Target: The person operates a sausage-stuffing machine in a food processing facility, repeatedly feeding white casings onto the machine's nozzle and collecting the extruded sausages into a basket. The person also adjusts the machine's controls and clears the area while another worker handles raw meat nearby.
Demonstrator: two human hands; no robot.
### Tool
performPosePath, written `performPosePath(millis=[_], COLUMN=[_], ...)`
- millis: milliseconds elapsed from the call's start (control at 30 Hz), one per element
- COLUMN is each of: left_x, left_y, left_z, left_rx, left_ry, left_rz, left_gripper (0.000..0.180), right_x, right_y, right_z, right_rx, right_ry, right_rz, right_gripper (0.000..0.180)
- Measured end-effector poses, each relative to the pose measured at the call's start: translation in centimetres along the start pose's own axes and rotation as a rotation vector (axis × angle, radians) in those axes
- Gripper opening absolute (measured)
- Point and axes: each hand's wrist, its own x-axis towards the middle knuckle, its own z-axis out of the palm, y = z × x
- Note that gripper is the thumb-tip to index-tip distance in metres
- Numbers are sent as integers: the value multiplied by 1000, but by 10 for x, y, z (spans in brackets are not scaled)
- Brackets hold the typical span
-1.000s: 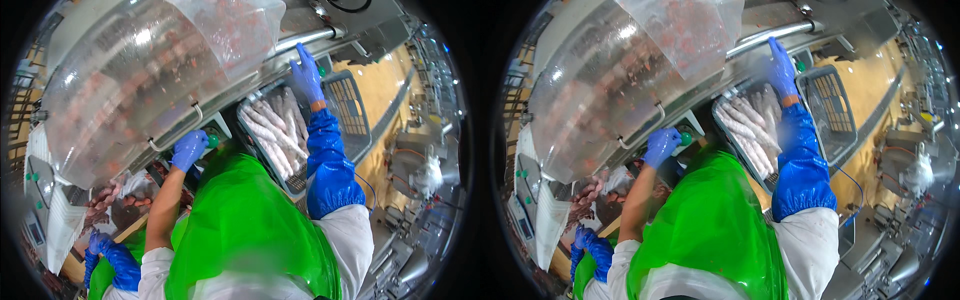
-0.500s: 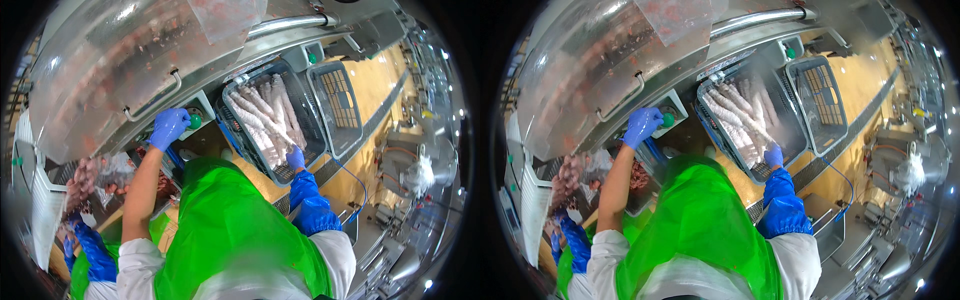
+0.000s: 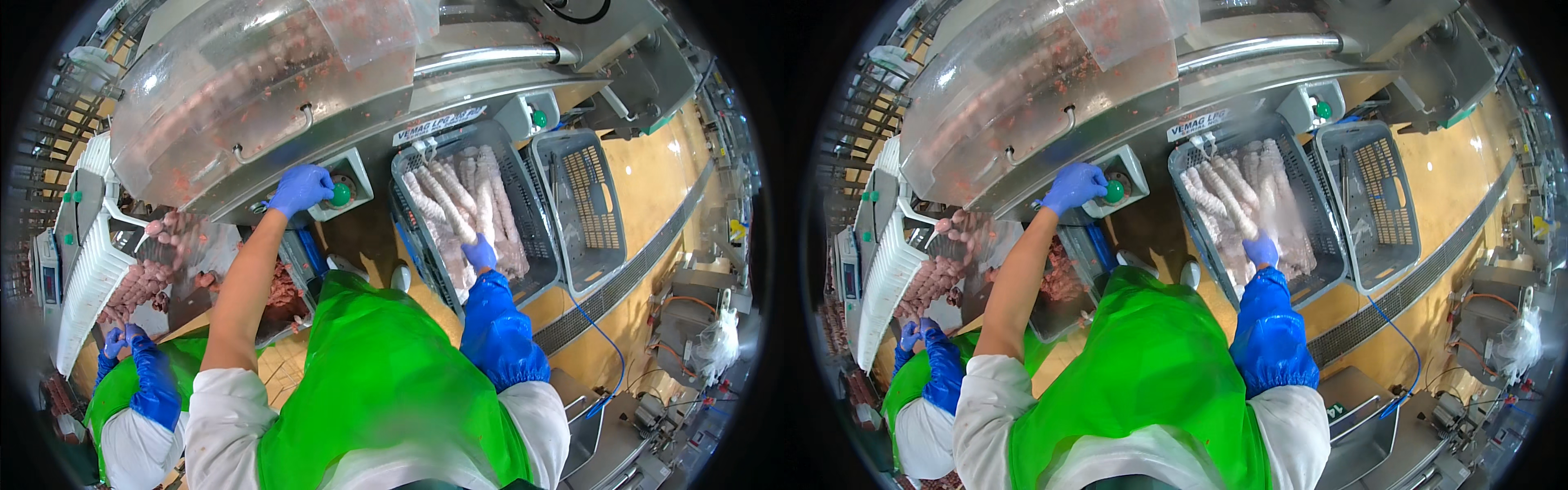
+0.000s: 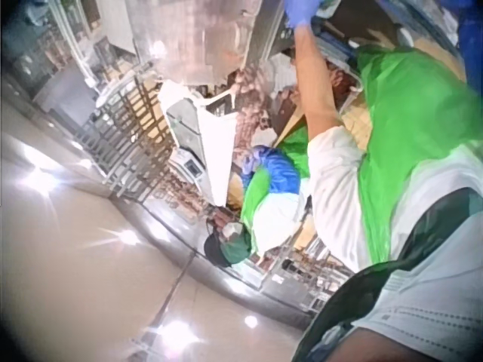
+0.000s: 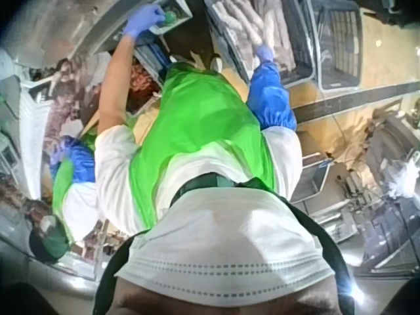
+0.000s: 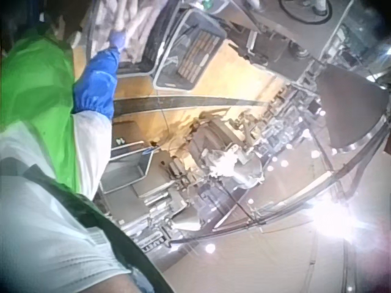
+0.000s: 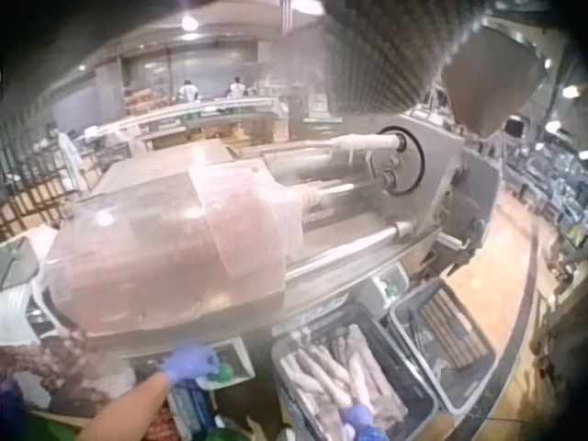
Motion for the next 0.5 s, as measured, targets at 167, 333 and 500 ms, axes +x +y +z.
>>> performPosePath(millis=[167,333,500], left_x=[0,-16,-5], left_y=[9,70,179], left_z=[6,22,7], left_rx=[21,-204,157], left_ry=[65,238,621], left_rz=[33,165,712], left_gripper=[22,23,38], right_x=[-29,-60,-110], right_y=[3,51,53], right_z=[-14,-57,-160], right_rx=[-84,-6,17], right_ry=[121,303,701], right_rz=[-7,-145,-595], right_gripper=[47,47,48])
